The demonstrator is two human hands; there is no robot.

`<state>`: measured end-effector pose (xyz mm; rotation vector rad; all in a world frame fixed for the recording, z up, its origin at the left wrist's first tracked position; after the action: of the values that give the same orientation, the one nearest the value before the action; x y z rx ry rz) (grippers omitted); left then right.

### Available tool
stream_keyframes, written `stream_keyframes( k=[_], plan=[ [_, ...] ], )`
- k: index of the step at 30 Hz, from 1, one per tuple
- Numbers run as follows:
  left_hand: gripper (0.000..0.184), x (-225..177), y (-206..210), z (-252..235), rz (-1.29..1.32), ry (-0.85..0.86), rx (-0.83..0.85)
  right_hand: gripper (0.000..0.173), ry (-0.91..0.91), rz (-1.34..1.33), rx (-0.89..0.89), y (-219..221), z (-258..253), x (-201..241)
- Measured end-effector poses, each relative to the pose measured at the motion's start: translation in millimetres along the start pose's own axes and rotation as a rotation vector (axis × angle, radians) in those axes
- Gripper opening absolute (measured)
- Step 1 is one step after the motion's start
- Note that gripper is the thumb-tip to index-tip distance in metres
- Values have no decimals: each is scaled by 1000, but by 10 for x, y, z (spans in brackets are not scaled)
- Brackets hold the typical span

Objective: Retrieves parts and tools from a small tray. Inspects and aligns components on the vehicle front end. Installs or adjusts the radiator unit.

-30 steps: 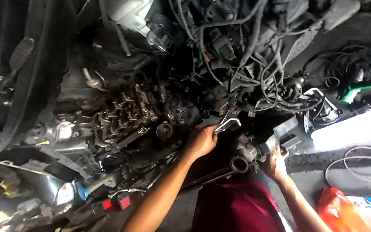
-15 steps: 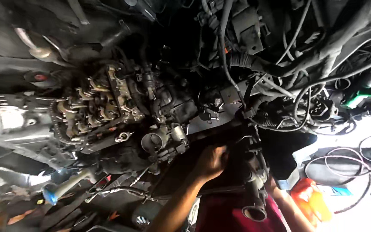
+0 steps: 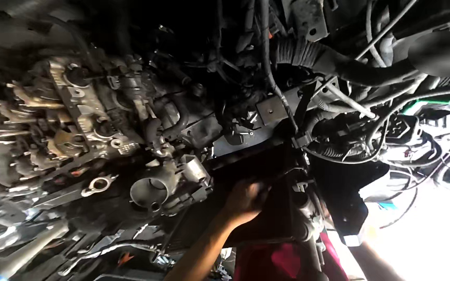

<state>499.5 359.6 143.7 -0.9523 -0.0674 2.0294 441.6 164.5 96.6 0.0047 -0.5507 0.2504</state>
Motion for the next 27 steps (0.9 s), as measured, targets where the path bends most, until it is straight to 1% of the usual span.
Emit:
stream_keyframes(
  k=[1, 2, 3, 4, 5, 6, 8, 9, 11, 12, 13, 16, 17, 19, 22, 23, 25, 27],
  plan=[
    [27, 29, 9, -5, 9, 10, 2, 19, 230, 98, -110, 38, 7, 115],
    [26, 52, 12, -11, 9, 27, -6, 18, 277, 142, -167, 40, -25, 58],
    [27, 68, 16, -15, 4, 43, -7, 20, 195, 159, -150, 0, -82, -154],
    [27, 79, 22, -15, -2, 58, -9, 29, 47, 143, -29, -67, -155, -466],
    [27, 85, 26, -16, -13, 71, -9, 34, -57, 78, 33, -111, -221, -726],
    [27, 85, 28, -17, -29, 91, -13, 37, -92, -16, 61, -137, -269, -916],
    [24, 10, 1, 5, -92, 153, -42, 35, -44, -328, 89, -124, -371, -1145],
    [22, -72, -27, 20, -130, 194, -65, 35, -35, -357, 84, -120, -380, -1170],
    [20, -251, -52, 39, -189, 226, -48, 36, -38, -276, 73, -125, -352, -1107],
    [19, -344, -54, 43, -219, 206, -10, 36, -43, -185, 73, -127, -331, -1003],
    [19, -435, -51, 42, -253, 161, 43, 40, -56, -79, 82, -142, -327, -970],
    [24, -625, -37, 3, -337, -43, 274, 47, -148, 138, 84, -188, -427, -1045],
    [25, -657, -30, 0, -358, -75, 314, 50, -169, 209, 61, -188, -463, -1043],
    [24, -725, -24, -9, -397, -66, 328, 48, -244, 318, -27, -199, -526, -1040],
    [23, -863, -53, -95, -489, -134, 449, 59, -311, 537, -109, -235, -550, -1031],
    [21, -901, -62, -127, -520, -127, 457, 59, -318, 611, -115, -248, -484, -894],
    [20, -944, -52, -157, -574, -89, 462, 51, -331, 717, -99, -273, -300, -524],
    [21, -929, -21, -127, -609, -62, 439, 38, -462, 726, -174, -301, -167, -307]
  ],
)
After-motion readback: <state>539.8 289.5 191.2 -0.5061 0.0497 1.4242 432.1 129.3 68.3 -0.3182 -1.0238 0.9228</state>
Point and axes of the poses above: each hand's wrist, its own z-axis away from the middle knuckle, its own y-axis out of the palm, x = y × z, the point moved 7 cm from there along -z, towards the middle knuckle, and after that the axes turned 2 degrees about x, right-handed, at the moved point
